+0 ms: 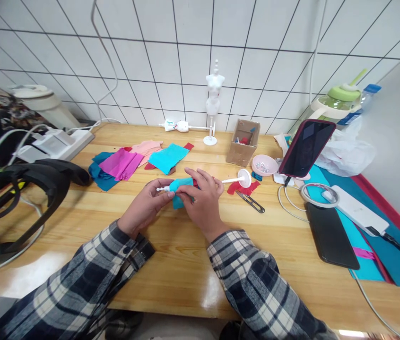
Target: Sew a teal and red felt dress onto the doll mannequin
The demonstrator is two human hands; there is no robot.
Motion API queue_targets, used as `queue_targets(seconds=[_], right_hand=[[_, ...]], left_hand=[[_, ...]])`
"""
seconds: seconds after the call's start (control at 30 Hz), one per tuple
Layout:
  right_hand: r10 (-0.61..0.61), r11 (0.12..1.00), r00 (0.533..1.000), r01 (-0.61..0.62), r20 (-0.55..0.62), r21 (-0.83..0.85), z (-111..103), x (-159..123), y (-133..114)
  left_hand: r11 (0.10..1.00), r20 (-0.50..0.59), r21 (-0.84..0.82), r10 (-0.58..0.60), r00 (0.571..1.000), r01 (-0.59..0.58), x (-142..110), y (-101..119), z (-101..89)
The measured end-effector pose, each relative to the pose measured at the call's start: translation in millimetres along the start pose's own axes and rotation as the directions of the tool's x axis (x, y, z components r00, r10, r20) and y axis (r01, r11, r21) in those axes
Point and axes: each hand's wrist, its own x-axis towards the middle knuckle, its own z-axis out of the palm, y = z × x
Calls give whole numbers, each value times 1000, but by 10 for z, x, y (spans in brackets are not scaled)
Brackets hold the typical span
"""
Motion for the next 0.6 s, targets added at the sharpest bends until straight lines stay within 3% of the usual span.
queue_targets(seconds=[0.2, 0.33, 0.43, 0.53, 0.6], right_hand=[[-7, 1000, 1000, 7, -13, -21, -1, -5, -37], [-16, 999, 999, 15, -39, -36, -74, -32, -20], [-164, 983, 986, 166, 39, -72, -149, -80, 10], [-339, 929, 929, 355, 150, -104, -152, -124, 35], [-369, 911, 920, 386, 130, -145, -111, -138, 42]], left_hand=[[985, -69, 169, 32, 997, -20, 31, -14, -10], [997, -93, 74, 13, 996, -6, 56, -12, -24], [999, -104, -47, -24, 994, 19, 62, -5, -32], [994, -102, -97, -52, 993, 42, 58, -7, -33], [995, -101, -92, -54, 993, 45, 57, -17, -32]])
